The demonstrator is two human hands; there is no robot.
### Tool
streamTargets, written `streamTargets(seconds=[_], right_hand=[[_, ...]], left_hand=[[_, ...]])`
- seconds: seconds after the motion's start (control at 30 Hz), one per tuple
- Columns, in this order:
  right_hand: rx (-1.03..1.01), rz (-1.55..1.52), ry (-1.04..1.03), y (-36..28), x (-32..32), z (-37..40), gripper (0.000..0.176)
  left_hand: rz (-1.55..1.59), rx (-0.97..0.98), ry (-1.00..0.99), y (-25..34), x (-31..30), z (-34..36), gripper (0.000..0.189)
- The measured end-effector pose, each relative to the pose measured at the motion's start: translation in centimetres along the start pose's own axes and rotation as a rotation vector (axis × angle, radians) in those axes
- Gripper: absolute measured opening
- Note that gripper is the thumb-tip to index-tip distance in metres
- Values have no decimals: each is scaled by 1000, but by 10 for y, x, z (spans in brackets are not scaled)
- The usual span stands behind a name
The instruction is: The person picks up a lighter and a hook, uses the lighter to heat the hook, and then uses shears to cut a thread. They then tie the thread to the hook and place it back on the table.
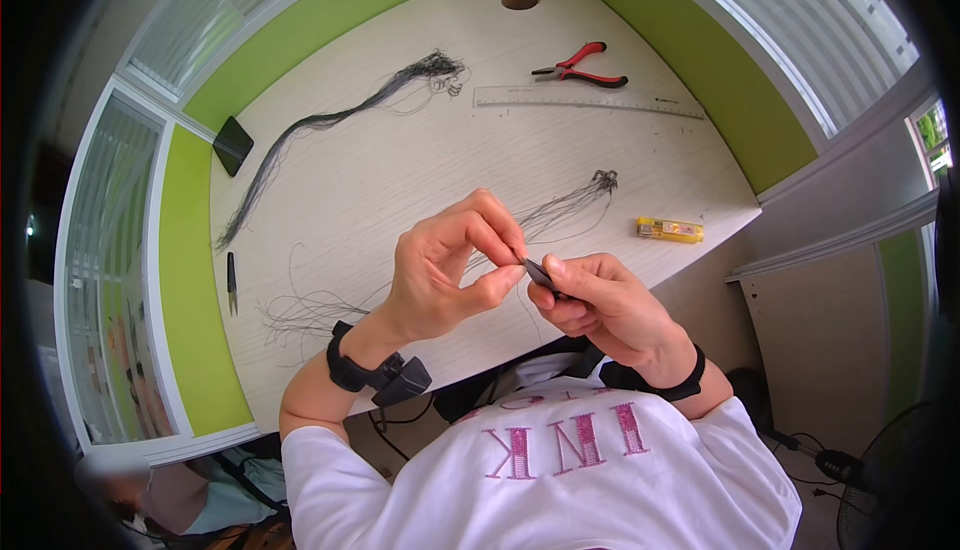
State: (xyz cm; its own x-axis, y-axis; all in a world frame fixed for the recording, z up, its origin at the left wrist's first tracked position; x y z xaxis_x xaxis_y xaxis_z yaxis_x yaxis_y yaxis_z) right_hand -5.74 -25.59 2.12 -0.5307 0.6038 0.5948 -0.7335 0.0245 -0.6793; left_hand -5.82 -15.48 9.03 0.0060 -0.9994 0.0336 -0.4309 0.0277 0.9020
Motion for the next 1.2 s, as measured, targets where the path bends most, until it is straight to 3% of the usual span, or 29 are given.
streamTargets(seconds=[0.2, 0.3, 0.4, 0.47, 0.6, 0.7, 1.0, 1.2], right_hand=[[-120, -3, 28, -20, -9, 6, 39], [-438, 87, 204, -53, -24, 21, 41], [-778, 282, 364, -82, -30, 45, 26], [-881, 599, 291, -86, -16, 50, 25], [-929, 819, 202, -82, 8, 45, 29], [-937, 827, 279, -80, 1, 42, 26], [-983, 785, 214, -75, 1, 35, 23], [-852, 796, 283, -77, -8, 29, 22]], left_hand=[[-21, 0, -63, -4, 10, 3, 14], [-38, -5, -20, -1, 3, 0, 14], [-54, -35, -48, -5, 7, 1, 12], [-28, -60, -44, -8, 9, 1, 11], [31, -140, -16, -15, 9, 3, 9], [109, -210, 11, -18, 10, 4, 8], [57, -193, 7, -17, 9, 3, 8], [-137, -141, 33, -18, 5, 1, 7]])
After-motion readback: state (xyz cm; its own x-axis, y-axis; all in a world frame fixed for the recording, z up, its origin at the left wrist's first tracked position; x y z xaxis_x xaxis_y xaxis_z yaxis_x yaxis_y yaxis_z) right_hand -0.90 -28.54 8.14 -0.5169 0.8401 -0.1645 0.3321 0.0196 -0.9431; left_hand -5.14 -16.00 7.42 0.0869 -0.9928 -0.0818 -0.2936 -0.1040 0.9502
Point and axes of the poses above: each hand's wrist, its own z-axis away from the middle knuckle, its own x-axis out of the palm, y = z × x, the point moved 9 cm from there along -z, towards the middle knuckle, and after that the axes turned 7 degrees about y, right-handed, at the moved point
